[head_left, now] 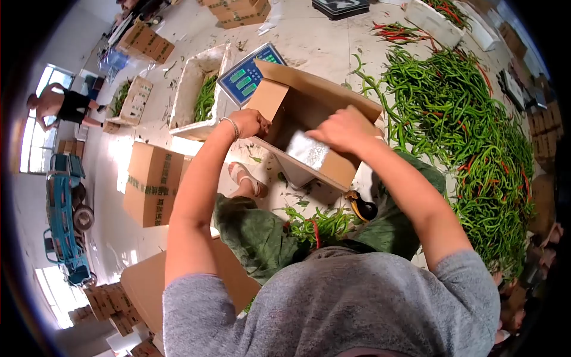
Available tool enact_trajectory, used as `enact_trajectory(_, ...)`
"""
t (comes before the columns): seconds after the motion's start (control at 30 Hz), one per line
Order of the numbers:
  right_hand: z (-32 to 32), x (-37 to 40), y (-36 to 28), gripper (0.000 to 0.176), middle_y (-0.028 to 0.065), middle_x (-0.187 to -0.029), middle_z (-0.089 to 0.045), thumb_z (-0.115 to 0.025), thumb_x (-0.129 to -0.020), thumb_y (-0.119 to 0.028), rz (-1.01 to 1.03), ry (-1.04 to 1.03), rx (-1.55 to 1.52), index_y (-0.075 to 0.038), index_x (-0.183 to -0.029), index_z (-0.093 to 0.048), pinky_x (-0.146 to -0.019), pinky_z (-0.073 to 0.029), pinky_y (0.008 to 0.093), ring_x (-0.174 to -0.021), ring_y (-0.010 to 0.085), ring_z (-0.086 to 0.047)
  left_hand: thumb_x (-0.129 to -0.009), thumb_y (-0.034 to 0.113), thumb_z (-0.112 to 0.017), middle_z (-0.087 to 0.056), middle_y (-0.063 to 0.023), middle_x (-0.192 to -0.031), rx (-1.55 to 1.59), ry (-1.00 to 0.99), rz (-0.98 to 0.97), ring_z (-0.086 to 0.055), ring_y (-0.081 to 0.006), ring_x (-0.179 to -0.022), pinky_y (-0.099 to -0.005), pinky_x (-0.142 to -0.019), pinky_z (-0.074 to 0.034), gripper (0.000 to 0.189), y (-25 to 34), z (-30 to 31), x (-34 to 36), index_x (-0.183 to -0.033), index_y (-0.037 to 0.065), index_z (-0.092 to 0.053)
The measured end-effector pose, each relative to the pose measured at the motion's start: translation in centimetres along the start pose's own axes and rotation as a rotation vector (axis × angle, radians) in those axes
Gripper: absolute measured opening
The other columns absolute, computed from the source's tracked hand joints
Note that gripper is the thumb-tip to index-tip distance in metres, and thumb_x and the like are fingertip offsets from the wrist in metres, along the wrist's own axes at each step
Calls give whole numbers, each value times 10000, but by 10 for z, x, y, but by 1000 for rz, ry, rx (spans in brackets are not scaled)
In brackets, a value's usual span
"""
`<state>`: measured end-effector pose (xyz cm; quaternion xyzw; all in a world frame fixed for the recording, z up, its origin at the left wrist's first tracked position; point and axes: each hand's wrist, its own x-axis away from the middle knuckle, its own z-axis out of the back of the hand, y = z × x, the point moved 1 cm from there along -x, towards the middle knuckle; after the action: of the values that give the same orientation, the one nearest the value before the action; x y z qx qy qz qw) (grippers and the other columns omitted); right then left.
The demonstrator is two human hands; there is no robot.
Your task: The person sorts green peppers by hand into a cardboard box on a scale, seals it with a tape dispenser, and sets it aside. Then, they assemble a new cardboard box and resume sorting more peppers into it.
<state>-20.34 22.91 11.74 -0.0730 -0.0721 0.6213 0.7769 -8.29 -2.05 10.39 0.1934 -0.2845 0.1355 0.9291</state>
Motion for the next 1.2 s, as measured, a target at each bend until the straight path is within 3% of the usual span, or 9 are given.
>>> enact_trajectory(0.23, -77, -22, 9, 385, 148, -862, -663, -557, -847, -442, -49, -156, -218, -80, -906, -676, -736, -497, 403, -836, 323, -633, -827, 363, -583, -662, -121, -856, 3, 292, 61, -623, -291, -846, -367, -747, -478, 264, 15, 12, -23, -921, 138, -686)
enact_trajectory(0.33, -53, 0, 30, 270, 157, -963, -642, -567, -857, -304, 79, 399, -900, -72, -966, -652, -814, -457, 420, -894, 329, -596, -845, 377, -554, -649, -139, -803, -44, 614, 26, -600, -348, -799, -414, -701, -471, 292, 33, -11, -52, -874, 105, -657)
enact_trajectory(0.47, 38, 35, 56, 428, 171, -1161, -583, -556, -868, -340, -28, 858, -326, 5, -1120, -584, -952, -385, 407, -1091, 351, -511, -833, 398, -554, -632, -167, -963, -90, 1095, 183, -580, -361, -883, -428, -779, -454, 378, 25, -40, -77, -1088, 124, -608)
enact_trajectory(0.6, -7, 31, 57, 695, 156, -1379, -426, -463, -829, -621, -138, 156, -353, -103, -1292, -504, -1065, -279, 418, -1280, 351, -369, -859, 443, -536, -523, -193, -1242, 84, 1296, 197, -472, -343, -1157, -395, -981, -361, 548, 17, -42, -73, -1246, 56, -515)
enact_trajectory(0.73, -79, 53, 15, 763, 103, -1493, -244, -412, -794, -708, -97, 280, -4, -237, -1394, -384, -1095, -70, 579, -1401, 323, -114, -879, 474, -495, -480, -228, -1287, 554, 1609, 98, -434, -353, -1215, -381, -1025, -316, 651, 7, -40, -64, -1288, -29, -437)
enact_trajectory(0.87, -88, 51, 25, 728, 86, -1501, -230, -355, -818, -720, -86, 116, -207, -257, -1378, -404, -1093, 3, 579, -1409, 316, -64, -911, 523, -336, -331, -184, -1433, -107, 859, 334, -316, -357, -1311, -423, -1068, -258, 660, -10, -66, -45, -1387, 66, -345)
enact_trajectory(0.93, -56, 55, 63, 413, 71, -1339, -495, -418, -937, -420, 59, 1, -811, -146, -1178, -612, -1015, -360, 402, -1210, 243, -469, -931, 495, -332, -275, -177, -1465, -61, 842, 31, -211, -330, -1370, -400, -1101, -193, 627, -68, -71, -68, -1414, 96, -311)
enact_trajectory(1.07, -3, 145, 112, 352, 105, -972, -634, -552, -906, -226, -385, 864, -1512, 24, -1153, -568, -754, -485, 261, -879, 153, -599, -910, 400, -519, -102, -123, -1532, 491, 579, -17, -81, -235, -1415, -341, -1123, -109, 694, -57, -58, -46, -1446, 70, -229)
enact_trajectory(1.2, -222, 254, 173, 362, 116, -1101, -581, -500, -908, -183, -876, 370, -1114, -76, -1253, -476, -835, -451, 327, -964, 204, -559, -908, 125, -490, -133, -51, -1526, 607, 331, -165, -127, -196, -1398, -343, -1128, -131, 671, -42, -42, -23, -1474, 115, -130)
